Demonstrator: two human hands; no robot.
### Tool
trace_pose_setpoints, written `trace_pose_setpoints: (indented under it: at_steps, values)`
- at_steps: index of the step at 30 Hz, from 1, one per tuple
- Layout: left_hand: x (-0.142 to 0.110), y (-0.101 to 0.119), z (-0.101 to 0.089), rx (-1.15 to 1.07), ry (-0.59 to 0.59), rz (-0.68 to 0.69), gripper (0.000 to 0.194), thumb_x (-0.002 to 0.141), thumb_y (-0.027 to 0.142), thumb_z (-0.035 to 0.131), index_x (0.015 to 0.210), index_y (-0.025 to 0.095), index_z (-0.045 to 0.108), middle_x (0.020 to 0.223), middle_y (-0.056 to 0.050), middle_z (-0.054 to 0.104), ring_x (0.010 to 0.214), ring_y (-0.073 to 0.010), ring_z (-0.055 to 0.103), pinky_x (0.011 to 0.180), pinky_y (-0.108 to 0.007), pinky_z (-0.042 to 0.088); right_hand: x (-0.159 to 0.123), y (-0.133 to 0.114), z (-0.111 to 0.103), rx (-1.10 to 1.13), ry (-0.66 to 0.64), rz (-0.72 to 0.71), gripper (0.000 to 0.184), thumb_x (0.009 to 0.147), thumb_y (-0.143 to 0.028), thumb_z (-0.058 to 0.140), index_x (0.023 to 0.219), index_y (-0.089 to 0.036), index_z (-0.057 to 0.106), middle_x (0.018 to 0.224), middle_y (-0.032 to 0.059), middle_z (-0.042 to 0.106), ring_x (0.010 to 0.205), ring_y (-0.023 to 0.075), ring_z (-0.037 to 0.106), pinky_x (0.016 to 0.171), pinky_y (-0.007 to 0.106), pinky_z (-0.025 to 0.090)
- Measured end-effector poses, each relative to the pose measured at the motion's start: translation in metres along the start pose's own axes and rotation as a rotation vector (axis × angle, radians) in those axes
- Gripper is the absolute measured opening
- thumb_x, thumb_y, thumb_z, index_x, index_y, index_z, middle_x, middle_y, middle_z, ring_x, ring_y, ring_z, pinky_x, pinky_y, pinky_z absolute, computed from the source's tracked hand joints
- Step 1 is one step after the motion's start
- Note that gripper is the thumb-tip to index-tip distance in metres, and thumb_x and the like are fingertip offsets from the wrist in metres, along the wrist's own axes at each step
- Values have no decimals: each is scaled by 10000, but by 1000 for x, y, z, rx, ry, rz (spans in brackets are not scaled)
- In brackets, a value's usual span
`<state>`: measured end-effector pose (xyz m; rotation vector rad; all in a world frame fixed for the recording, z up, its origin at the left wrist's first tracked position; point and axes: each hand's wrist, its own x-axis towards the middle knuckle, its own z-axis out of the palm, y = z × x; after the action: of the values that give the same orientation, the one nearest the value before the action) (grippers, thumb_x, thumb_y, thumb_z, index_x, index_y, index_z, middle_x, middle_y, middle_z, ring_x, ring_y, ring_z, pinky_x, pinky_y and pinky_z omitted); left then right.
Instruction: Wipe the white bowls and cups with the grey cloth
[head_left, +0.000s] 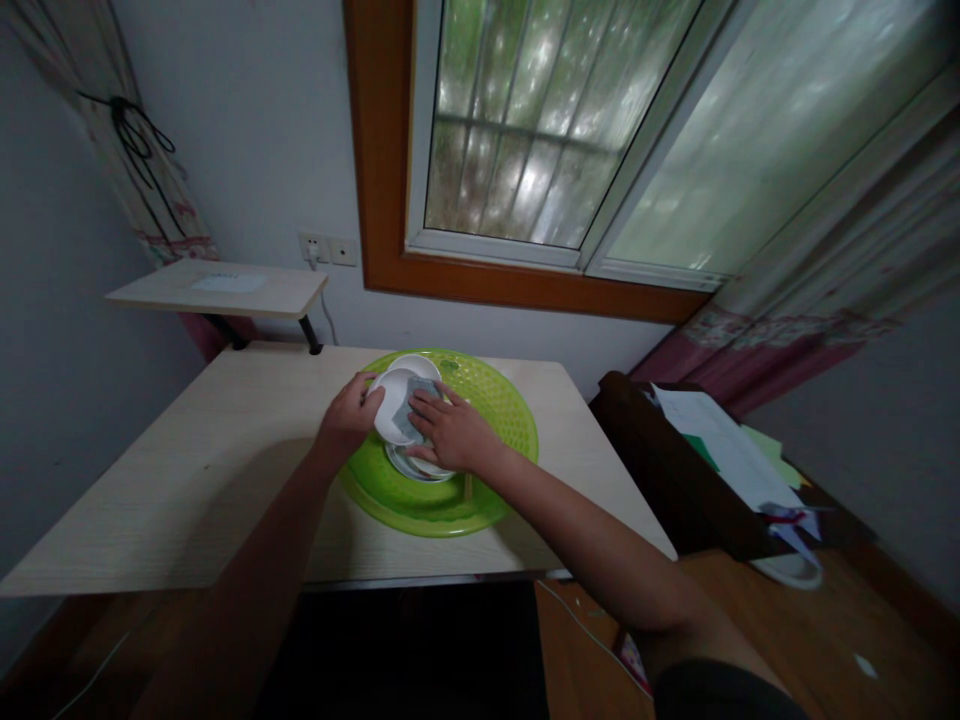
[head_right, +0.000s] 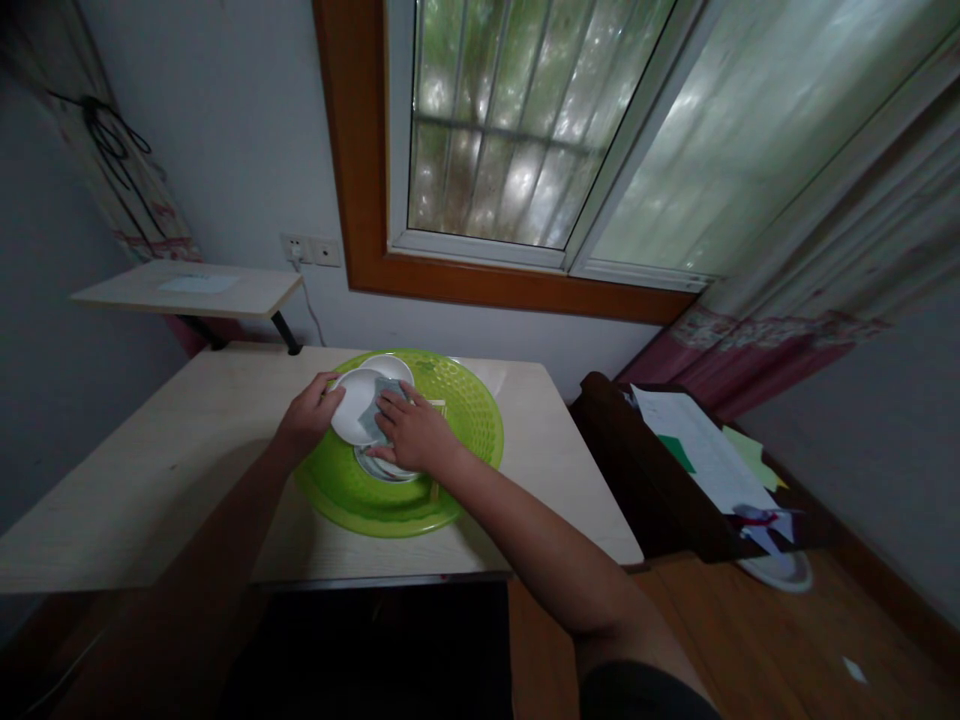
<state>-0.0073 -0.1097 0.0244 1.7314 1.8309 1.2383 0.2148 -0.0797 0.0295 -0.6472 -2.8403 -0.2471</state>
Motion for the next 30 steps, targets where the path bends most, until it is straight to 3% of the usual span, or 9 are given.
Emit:
trace_pose_setpoints:
  at_steps: [4,8,12,15,19,23,26,30]
  values:
    - [-1,-4,1,12,20,-17,466,938,477,386,1255,186,564,1150,-120,686,1012,-262,651,953,-423,500,4,-17,-6,158,-59,14,694,978,-663,402,1349,-116,615,1421,173,597,1372,304,524,1264,513,178]
    - [-1,-9,2,49,18,73,432,945,442,358,1232,184,553,1283,-137,626,1159,-264,603,1032,-421,464,9,-32,-16,435,-103,55,689,1013,-599,389,1549,-167,353,1442,143,585,1300,269,591,1150,448,394]
    - [0,-12,2,35,15,87,417,943,432,364,1225,183,544,1280,-136,622,1133,-256,609,1028,-415,469,13,-33,-21,554,-108,90,650,1027,-573,375,1545,-180,347,1438,142,585,1262,255,615,1048,398,484]
    - [0,-9,3,3,30,36,438,948,451,362,1247,182,534,1218,-133,648,1100,-262,622,1004,-424,482,11,-26,-16,458,-116,32,630,1024,-589,365,1501,-183,432,1404,126,619,1283,255,602,1098,416,451]
    - [-1,-3,2,16,10,27,445,941,462,384,1242,180,551,1185,-134,660,1085,-272,626,1006,-442,475,5,-8,-7,186,-78,-52,582,1006,-610,401,1379,-205,590,1441,118,593,1360,264,540,1231,504,267]
    - [0,-1,3,26,-37,28,437,943,447,372,1242,179,543,1128,-130,669,1024,-267,642,955,-430,498,2,6,-3,19,-18,-24,625,950,-660,483,1288,-168,670,1471,157,554,1450,318,425,1265,561,136]
    - [0,-4,4,42,-52,47,417,948,431,353,1225,178,536,1083,-124,663,998,-265,646,941,-430,505,3,4,-3,12,-13,7,649,942,-667,492,1279,-144,676,1479,167,543,1467,329,396,1268,558,134]
    - [0,-11,6,59,-33,90,396,937,418,369,1211,182,530,1163,-132,641,1035,-265,637,971,-424,499,5,-14,-5,163,-88,52,658,988,-645,403,1335,-137,636,1436,162,585,1385,297,514,1259,528,195]
